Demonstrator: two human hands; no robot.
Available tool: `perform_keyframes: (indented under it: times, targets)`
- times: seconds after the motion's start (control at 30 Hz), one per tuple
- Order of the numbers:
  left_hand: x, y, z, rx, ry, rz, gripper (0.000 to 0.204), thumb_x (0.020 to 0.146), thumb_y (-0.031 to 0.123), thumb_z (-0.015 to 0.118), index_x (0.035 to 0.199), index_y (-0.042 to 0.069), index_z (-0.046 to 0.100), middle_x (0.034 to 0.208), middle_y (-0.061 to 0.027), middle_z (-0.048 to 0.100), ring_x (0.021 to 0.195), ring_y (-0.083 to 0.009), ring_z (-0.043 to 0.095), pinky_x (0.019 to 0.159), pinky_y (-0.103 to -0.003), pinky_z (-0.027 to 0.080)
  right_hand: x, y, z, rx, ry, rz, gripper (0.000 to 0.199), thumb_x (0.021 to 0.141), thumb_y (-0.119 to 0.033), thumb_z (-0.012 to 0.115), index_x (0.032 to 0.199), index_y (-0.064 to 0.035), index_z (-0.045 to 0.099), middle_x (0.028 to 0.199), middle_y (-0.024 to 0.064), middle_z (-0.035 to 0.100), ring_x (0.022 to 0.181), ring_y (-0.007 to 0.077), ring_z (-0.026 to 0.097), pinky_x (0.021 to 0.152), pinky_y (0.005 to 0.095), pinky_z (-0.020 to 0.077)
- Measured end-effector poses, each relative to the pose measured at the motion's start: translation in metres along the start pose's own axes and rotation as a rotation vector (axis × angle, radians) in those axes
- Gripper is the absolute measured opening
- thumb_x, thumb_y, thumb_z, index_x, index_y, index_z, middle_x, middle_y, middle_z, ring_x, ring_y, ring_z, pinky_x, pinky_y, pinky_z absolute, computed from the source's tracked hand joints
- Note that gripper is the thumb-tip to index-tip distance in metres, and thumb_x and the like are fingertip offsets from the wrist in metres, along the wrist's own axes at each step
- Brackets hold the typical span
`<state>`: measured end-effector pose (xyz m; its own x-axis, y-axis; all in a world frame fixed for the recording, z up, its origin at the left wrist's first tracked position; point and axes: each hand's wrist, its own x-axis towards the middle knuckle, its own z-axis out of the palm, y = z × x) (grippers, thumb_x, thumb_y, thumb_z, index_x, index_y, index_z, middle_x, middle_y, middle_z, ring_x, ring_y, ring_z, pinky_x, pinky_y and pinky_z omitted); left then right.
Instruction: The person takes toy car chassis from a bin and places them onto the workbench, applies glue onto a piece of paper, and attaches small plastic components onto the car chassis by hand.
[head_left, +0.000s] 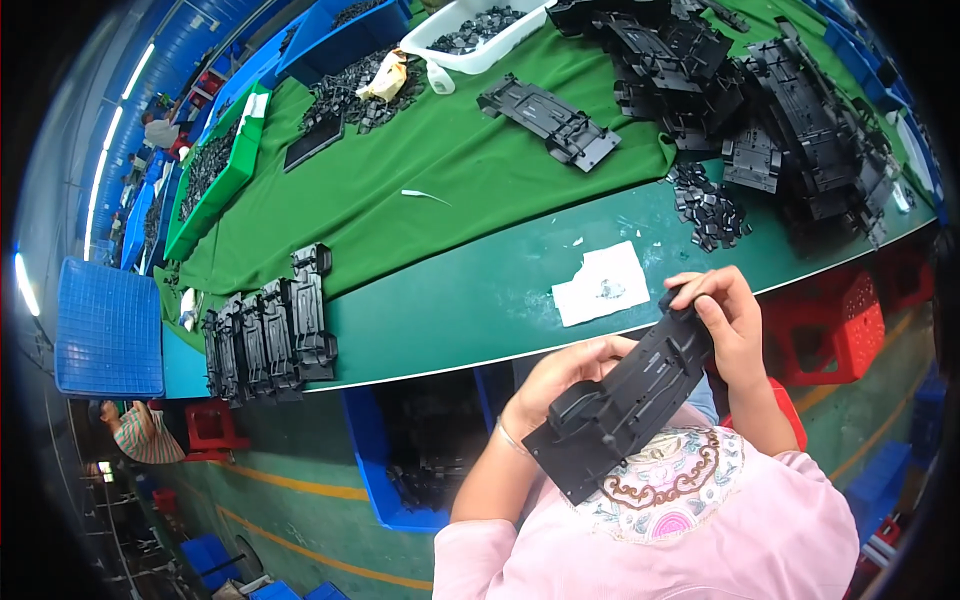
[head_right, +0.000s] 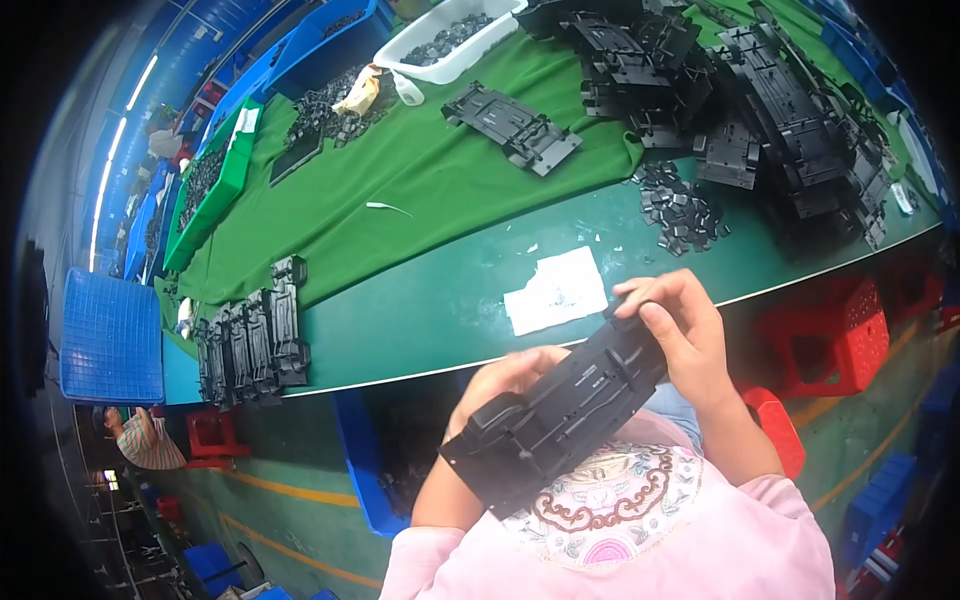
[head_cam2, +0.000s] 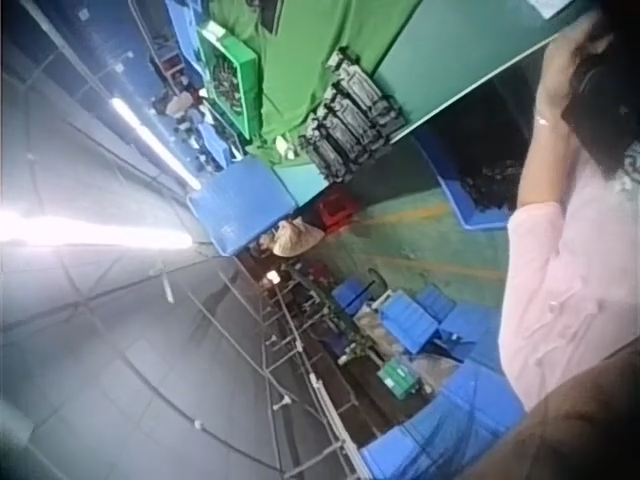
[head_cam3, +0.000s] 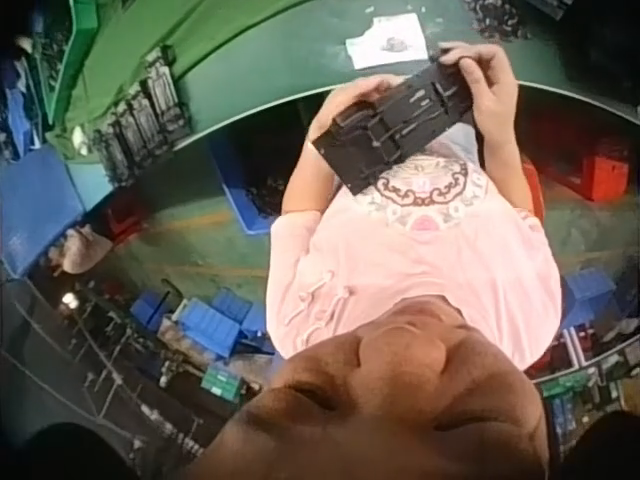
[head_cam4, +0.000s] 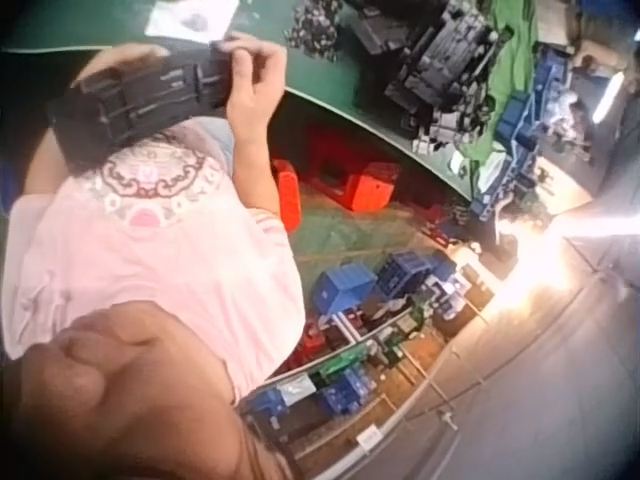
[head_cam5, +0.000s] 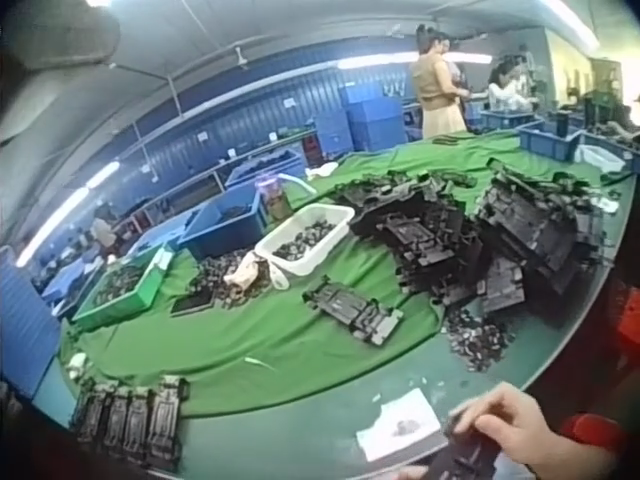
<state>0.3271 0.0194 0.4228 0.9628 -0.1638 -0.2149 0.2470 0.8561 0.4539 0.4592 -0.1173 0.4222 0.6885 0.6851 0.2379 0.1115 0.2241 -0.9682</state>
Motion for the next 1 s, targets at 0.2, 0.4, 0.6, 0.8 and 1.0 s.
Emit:
perform_keyframes:
  times: [0.2,0.4,0.6,0.8,1.0]
  targets:
    - [-0.006,-0.041,-0.001,0.783,0.118,0.251,0.088,0.061,0.027,0.069,0.126,0.001,0.015,0.114,-0.0103,0.041,0.105,-0.0167,0.039,0.089,-0.03,0.031,-0.025,0.018,0.021,-0.004,0.124,0.058,0.006,0.08,-0.005,0.044,0.084,-0.0019,0.041,0.081,0.008,0.052,0.092,0.0195,0.047,0.083,0.0314,0.0339]
    - [-0.01,-0.039,0.004,0.337,0.319,0.392,0.037,0.08,0.011,0.038,0.114,-0.003,0.035,0.111,-0.0132,0.043,0.101,-0.0184,0.043,0.086,-0.031,0.035,-0.012,0.016,0.02,0.234,0.08,0.275,0.009,0.077,-0.012,0.051,0.078,-0.0045,0.046,0.077,0.0023,0.05,0.076,0.0088,0.046,0.071,0.022,0.0357]
    - [-0.021,-0.037,0.006,0.385,0.425,0.459,0.034,0.08,0.011,0.038,0.111,-0.003,0.039,0.103,-0.011,0.049,0.093,-0.0175,0.048,0.082,-0.03,0.038,-0.007,0.011,0.009,0.451,0.044,0.48,0.011,0.078,-0.014,0.052,0.083,-0.0039,0.049,0.063,0.0017,0.049,0.055,0.0069,0.045,0.052,0.0175,0.0373]
    - [-0.027,-0.036,0.003,0.356,0.502,0.408,0.029,0.081,0.013,0.04,0.106,-0.002,0.044,0.1,-0.0086,0.051,0.09,-0.0154,0.05,0.08,-0.028,0.039,-0.002,0.011,0.008,0.3,0.034,0.454,0.011,0.078,-0.01,0.051,0.085,-0.0018,0.051,0.071,0.0051,0.054,0.063,0.0091,0.052,0.058,0.0195,0.0416]
    - [-0.031,-0.042,0.0,0.415,0.598,0.394,0.026,0.08,0.012,0.045,0.102,-0.001,0.048,0.098,-0.0067,0.052,0.087,-0.0126,0.05,0.078,-0.025,0.039,0.017,0.02,0.007,0.016,-0.155,0.414,0.009,0.076,0.0,0.048,0.084,0.0003,0.052,0.081,0.0047,0.054,0.07,0.0103,0.053,0.065,0.0219,0.0439]
